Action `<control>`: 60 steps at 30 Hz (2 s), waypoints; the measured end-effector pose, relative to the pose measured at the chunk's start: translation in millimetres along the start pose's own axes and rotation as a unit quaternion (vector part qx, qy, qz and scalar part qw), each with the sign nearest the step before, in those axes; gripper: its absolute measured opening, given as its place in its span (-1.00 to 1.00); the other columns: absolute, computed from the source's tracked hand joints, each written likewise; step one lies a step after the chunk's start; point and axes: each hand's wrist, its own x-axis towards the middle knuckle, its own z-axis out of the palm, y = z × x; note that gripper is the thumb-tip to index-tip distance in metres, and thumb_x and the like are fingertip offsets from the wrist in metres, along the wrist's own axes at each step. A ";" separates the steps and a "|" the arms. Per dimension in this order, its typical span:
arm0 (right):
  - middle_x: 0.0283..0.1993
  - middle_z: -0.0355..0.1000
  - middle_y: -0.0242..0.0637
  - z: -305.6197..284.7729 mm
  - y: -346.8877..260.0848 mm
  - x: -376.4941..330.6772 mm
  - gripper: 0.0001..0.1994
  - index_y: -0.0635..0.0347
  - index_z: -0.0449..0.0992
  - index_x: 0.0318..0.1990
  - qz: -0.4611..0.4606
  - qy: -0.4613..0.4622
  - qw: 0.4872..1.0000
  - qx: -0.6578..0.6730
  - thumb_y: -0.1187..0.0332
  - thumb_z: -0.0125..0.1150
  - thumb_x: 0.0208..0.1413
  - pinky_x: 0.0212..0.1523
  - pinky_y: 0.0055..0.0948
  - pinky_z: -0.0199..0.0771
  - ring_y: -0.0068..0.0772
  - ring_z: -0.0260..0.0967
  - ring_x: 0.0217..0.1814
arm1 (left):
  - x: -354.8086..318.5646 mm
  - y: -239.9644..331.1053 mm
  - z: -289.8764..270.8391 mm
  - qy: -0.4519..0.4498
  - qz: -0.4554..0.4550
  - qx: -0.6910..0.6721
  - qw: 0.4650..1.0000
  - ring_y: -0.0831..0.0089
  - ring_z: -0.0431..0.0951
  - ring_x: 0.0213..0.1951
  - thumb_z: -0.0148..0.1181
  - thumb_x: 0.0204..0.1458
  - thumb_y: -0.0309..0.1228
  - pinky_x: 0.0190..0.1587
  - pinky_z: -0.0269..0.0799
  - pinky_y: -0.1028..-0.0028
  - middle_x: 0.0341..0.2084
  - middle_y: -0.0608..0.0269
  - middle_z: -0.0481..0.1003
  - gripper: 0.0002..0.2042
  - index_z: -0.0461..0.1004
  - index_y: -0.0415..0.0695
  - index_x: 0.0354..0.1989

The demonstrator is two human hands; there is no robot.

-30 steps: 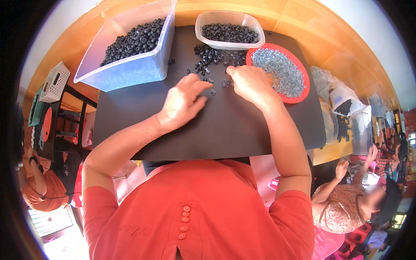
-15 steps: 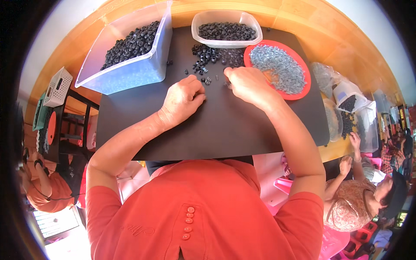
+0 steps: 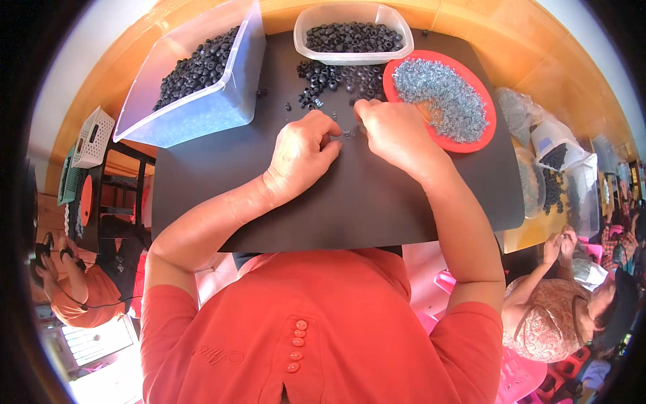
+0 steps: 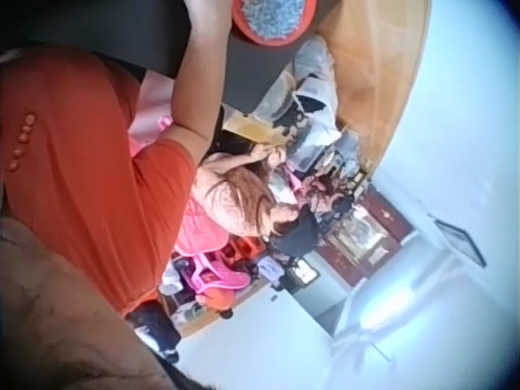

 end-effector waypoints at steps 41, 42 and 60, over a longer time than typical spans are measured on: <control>-0.33 0.29 -0.34 13.1 -33.0 13.8 -0.75 0.08 0.57 -0.22 -0.155 0.109 0.981 0.027 0.48 0.30 -0.15 -0.25 -0.27 0.23 -0.23 0.30 -0.23 | 8.4 -34.0 -15.3 0.107 -0.147 -0.186 0.966 0.63 0.44 -0.47 0.16 -0.12 -0.64 -0.37 0.40 0.59 -0.50 0.31 0.49 -0.89 0.53 -0.29 -0.38; -0.33 0.29 -0.34 12.8 -35.5 14.3 -0.76 0.09 0.56 -0.24 -0.167 0.101 0.981 0.022 0.49 0.29 -0.15 -0.25 -0.27 0.23 -0.23 0.30 -0.23 | 9.1 -34.9 -15.8 0.109 -0.149 -0.187 0.965 0.63 0.44 -0.47 0.16 -0.12 -0.64 -0.37 0.40 0.59 -0.50 0.31 0.49 -0.89 0.53 -0.29 -0.38; -0.30 0.30 -0.28 23.1 -31.3 12.1 -0.77 0.18 0.51 -0.31 -0.170 0.089 0.981 -0.009 0.51 0.32 -0.21 -0.23 -0.24 0.23 -0.18 0.31 -0.18 | 11.7 -32.0 -15.4 0.132 -0.140 -0.202 0.960 0.39 0.56 -0.50 0.13 -0.19 -0.64 -0.42 0.46 0.45 -0.51 0.13 0.52 -0.91 0.52 -0.28 -0.47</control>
